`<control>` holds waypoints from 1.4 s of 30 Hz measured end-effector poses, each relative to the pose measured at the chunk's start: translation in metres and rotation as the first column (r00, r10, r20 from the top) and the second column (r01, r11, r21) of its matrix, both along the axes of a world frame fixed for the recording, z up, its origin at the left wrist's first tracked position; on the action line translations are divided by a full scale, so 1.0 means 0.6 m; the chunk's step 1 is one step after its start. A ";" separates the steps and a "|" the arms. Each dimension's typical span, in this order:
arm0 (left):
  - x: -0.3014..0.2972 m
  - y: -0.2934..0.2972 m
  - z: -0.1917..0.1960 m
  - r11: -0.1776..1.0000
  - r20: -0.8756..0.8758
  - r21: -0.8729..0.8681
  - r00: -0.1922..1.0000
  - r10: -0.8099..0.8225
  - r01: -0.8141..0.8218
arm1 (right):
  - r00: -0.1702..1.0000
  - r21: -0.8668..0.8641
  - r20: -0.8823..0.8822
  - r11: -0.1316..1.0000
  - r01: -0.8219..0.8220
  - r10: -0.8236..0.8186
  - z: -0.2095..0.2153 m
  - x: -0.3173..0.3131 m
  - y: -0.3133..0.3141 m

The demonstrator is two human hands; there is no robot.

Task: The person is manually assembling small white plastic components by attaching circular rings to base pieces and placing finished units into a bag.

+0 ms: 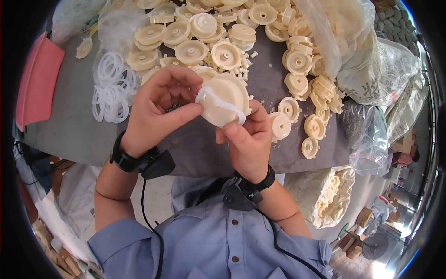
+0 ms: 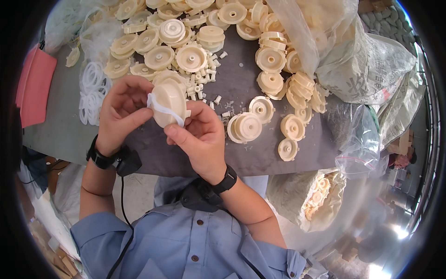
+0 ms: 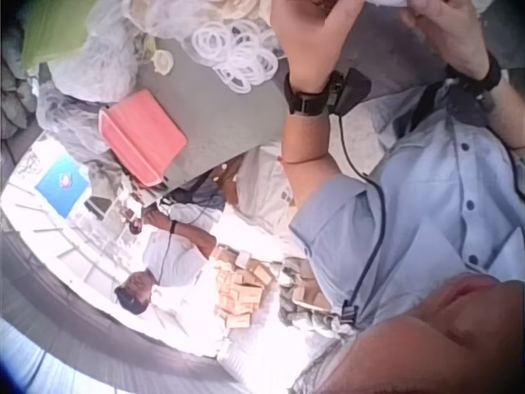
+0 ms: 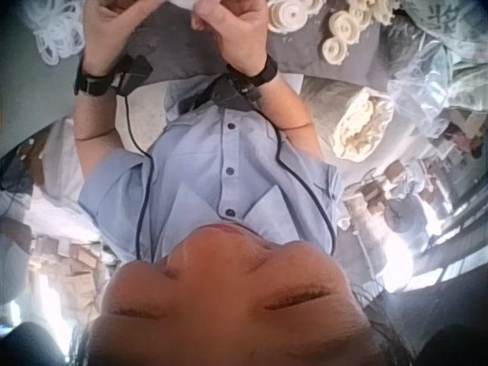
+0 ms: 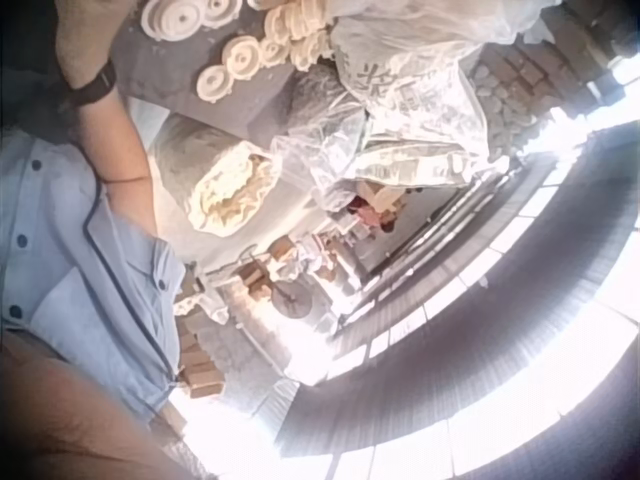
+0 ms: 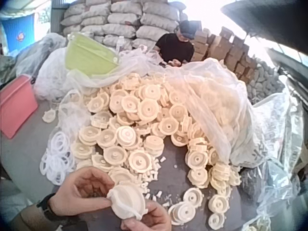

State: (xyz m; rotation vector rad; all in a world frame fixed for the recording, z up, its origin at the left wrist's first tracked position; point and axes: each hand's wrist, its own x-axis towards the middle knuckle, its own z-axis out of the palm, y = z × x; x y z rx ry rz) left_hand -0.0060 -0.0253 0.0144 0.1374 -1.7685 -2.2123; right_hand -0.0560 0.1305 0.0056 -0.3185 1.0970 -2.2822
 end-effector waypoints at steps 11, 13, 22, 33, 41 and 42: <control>0.006 -0.009 -0.011 0.960 0.187 0.268 0.974 -0.130 0.077 | 0.990 -0.005 -0.091 0.994 -0.108 0.108 0.002 -0.004 0.005; 0.003 0.000 -0.019 0.939 0.170 0.336 0.976 -0.134 0.070 | 0.989 0.106 -0.122 0.992 -0.064 0.077 0.001 0.000 0.006; 0.002 0.008 -0.017 0.901 0.128 0.395 0.960 -0.248 0.180 | 0.992 0.103 -0.071 0.990 -0.097 0.105 -0.003 0.001 0.016; 0.013 0.021 -0.023 0.990 -0.127 0.066 0.985 -0.115 0.124 | 0.990 0.149 -0.127 0.985 0.087 -0.068 0.026 0.012 -0.002; 0.007 0.014 -0.014 0.938 -0.064 0.264 0.974 -0.217 0.226 | 0.988 0.073 -0.151 0.997 -0.023 0.034 0.030 0.009 -0.007; 0.007 0.018 -0.011 0.926 -0.047 0.306 0.975 -0.219 0.222 | 0.988 0.086 -0.156 0.996 -0.006 0.020 0.030 0.011 -0.005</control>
